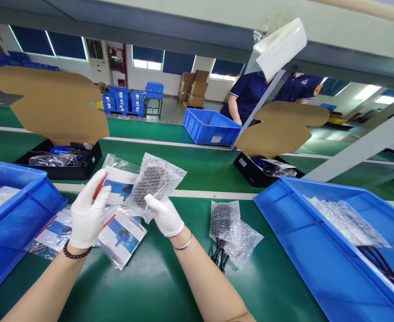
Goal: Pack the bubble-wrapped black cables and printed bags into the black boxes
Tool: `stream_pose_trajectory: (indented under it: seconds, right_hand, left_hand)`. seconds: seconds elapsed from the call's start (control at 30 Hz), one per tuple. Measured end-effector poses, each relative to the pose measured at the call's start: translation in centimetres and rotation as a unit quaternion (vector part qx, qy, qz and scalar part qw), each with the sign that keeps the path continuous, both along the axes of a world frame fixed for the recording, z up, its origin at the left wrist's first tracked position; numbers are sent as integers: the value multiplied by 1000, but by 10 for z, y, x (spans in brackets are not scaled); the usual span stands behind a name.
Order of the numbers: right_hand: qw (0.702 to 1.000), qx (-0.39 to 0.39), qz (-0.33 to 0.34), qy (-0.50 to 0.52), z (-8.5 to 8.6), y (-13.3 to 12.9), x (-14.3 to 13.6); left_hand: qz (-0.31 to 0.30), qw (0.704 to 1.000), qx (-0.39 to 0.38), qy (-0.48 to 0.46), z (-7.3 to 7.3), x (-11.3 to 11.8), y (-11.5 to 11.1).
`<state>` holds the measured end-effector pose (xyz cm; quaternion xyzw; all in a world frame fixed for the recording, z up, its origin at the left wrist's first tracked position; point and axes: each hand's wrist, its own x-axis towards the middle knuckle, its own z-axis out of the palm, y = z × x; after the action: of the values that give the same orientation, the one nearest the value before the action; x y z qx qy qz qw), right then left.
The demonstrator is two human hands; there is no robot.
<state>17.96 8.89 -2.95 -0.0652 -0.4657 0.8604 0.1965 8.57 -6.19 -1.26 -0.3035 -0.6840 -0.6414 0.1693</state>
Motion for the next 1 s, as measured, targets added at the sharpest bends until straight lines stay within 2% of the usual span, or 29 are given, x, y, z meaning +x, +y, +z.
stream_pose_trajectory:
  seconds: [0.13, 0.23, 0.4, 0.5, 0.57, 0.7, 0.87, 1.0]
  right_hand:
    - [997, -76, -8, 8, 5, 1, 3]
    - [995, -75, -49, 38, 11, -1, 4]
    - [991, -84, -92, 43, 13, -1, 0]
    - [992, -80, -93, 41, 9, 0, -2]
    - [992, -72, -97, 34, 8, 1, -2]
    - [994, -59, -91, 22, 9, -2, -2]
    - [993, -66, -91, 43, 12, -1, -3]
    - [993, -81, -56, 63, 14, 2, 0]
  left_hand:
    - [-7, 999, -49, -17, 0, -1, 1]
    - [-13, 995, -88, -47, -1, -5, 4]
    - [24, 988, -122, -91, -9, -9, 10]
    - [-1, 977, -146, -156, -14, -11, 10]
    - [-12, 976, -156, -154, -15, -12, 9]
    - [-11, 977, -169, -127, -13, -12, 8]
    - [-42, 972, -137, -184, -12, -9, 11]
    - [-55, 985, -121, -108, -15, -6, 13]
